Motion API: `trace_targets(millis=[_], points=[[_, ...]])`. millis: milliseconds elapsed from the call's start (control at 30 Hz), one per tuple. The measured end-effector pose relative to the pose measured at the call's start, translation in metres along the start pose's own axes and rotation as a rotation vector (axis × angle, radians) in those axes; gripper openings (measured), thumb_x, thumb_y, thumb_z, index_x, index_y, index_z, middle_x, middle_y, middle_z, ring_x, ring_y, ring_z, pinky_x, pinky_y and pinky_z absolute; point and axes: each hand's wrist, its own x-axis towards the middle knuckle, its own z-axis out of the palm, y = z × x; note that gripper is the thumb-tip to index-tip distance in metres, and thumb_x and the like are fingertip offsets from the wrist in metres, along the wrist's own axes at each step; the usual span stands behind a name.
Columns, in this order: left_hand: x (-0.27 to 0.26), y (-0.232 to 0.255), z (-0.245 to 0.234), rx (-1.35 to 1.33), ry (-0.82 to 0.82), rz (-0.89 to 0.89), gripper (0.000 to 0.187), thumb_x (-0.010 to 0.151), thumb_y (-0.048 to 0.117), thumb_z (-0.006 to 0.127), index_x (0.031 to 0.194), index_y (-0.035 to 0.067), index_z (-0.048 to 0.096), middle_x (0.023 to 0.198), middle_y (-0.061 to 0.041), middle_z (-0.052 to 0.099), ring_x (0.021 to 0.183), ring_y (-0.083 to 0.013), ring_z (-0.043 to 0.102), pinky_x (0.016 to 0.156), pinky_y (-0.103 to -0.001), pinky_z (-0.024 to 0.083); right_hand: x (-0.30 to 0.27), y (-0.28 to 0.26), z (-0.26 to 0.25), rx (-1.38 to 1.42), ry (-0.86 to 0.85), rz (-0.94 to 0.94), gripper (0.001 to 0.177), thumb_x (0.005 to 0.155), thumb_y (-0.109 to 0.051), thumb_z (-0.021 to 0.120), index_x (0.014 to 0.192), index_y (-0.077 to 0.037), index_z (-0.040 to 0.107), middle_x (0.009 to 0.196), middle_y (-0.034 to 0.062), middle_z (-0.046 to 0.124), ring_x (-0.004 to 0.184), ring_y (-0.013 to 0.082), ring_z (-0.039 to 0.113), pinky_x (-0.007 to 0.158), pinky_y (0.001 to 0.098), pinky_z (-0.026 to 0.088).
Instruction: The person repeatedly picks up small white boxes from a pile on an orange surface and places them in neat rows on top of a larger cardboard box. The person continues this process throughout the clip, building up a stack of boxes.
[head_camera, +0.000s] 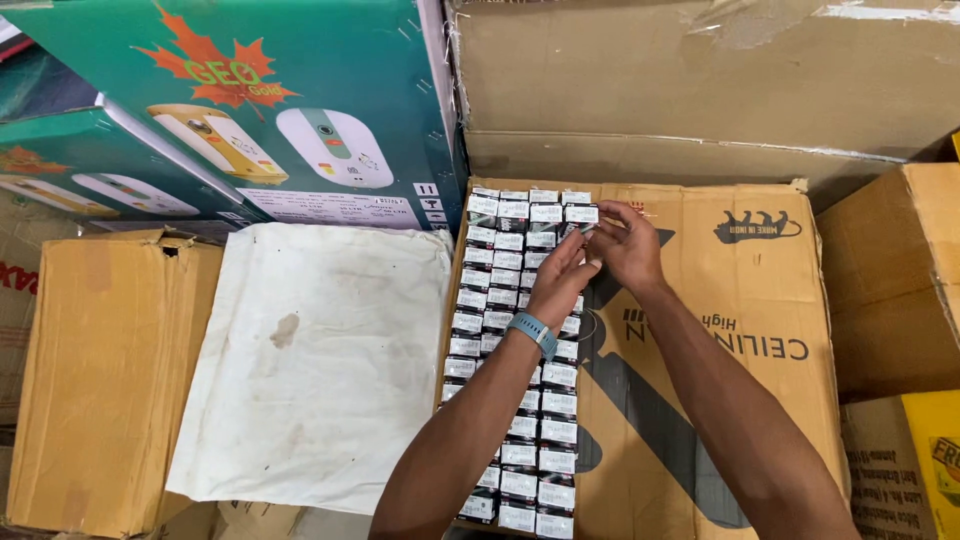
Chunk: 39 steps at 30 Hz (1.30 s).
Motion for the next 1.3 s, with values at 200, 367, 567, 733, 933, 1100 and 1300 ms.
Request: trace_targets(millis=[200,367,567,733,933,1100,1300], points=[[-0.006,-0.001,-0.031,0.06,-0.018,0.035,0.067,0.094,0.006,0.067,0.155,0.004,0.039,0.16,-0.032,0.03,0.149,-0.0485,0.02,0.118,-0.059,0.032,-0.006,-0.016,0.001,-0.087,-0.04,-0.014,0.064,0.079,0.011,0.078,0.138,-0.005,0.059,0.124,0.0159,0.063,0.118,0.0301,0.064,0.101,0.0412,0.054],[-0.01,-0.001,-0.054,0.096,-0.021,0.056,0.067,0.095,0.008,0.068,0.155,0.005,0.039,0.159,-0.033,0.03,0.148,-0.0495,0.02,0.118,-0.059,0.031,-0.014,-0.024,-0.001,-0.13,-0.034,-0.053,0.066,0.08,0.013,0.076,0.141,-0.004,0.057,0.128,0.0219,0.062,0.122,0.0365,0.061,0.103,0.0452,0.052],[-0.028,0.01,-0.064,0.134,-0.046,0.057,0.062,0.097,0.01,0.068,0.154,0.009,0.044,0.158,-0.028,0.036,0.148,-0.0456,0.024,0.118,-0.057,0.033,-0.036,-0.018,-0.011,-0.129,0.047,-0.031,0.064,0.083,0.019,0.065,0.143,-0.001,0.055,0.134,0.0292,0.06,0.127,0.0436,0.058,0.107,0.0497,0.049],[-0.06,0.035,-0.066,0.294,-0.112,0.106,0.068,0.095,0.004,0.065,0.156,0.006,0.037,0.159,-0.031,0.031,0.148,-0.0507,0.018,0.118,-0.062,0.031,-0.081,-0.061,-0.009,-0.023,0.118,0.063,0.065,0.084,0.012,0.069,0.145,-0.005,0.054,0.14,0.0271,0.057,0.134,0.0415,0.052,0.111,0.0491,0.047],[-0.102,0.056,-0.078,0.399,-0.173,0.045,0.072,0.095,0.015,0.069,0.159,0.013,0.035,0.162,-0.024,0.03,0.151,-0.0448,0.016,0.122,-0.062,0.022,-0.135,-0.097,0.0,-0.004,0.128,0.153,0.061,0.091,-0.004,0.07,0.149,-0.004,0.049,0.15,0.029,0.049,0.145,0.043,0.039,0.118,0.0515,0.039],[-0.129,0.077,-0.085,0.488,-0.31,0.119,0.057,0.096,0.007,0.063,0.151,0.008,0.047,0.162,-0.026,0.031,0.149,-0.0515,0.017,0.119,-0.071,0.018,-0.174,-0.098,0.012,0.113,0.073,0.192,0.074,0.086,0.011,0.064,0.154,-0.008,0.044,0.157,0.0267,0.043,0.149,0.0431,0.032,0.117,0.0524,0.037],[-0.148,0.072,-0.11,0.482,-0.411,0.06,0.058,0.099,0.017,0.063,0.153,0.011,0.046,0.162,-0.019,0.034,0.15,-0.0461,0.02,0.12,-0.066,0.021,-0.23,-0.115,0.046,0.134,0.136,0.132,0.076,0.084,0.008,0.07,0.154,-0.008,0.046,0.155,0.0253,0.047,0.15,0.0384,0.032,0.116,0.0486,0.039]])
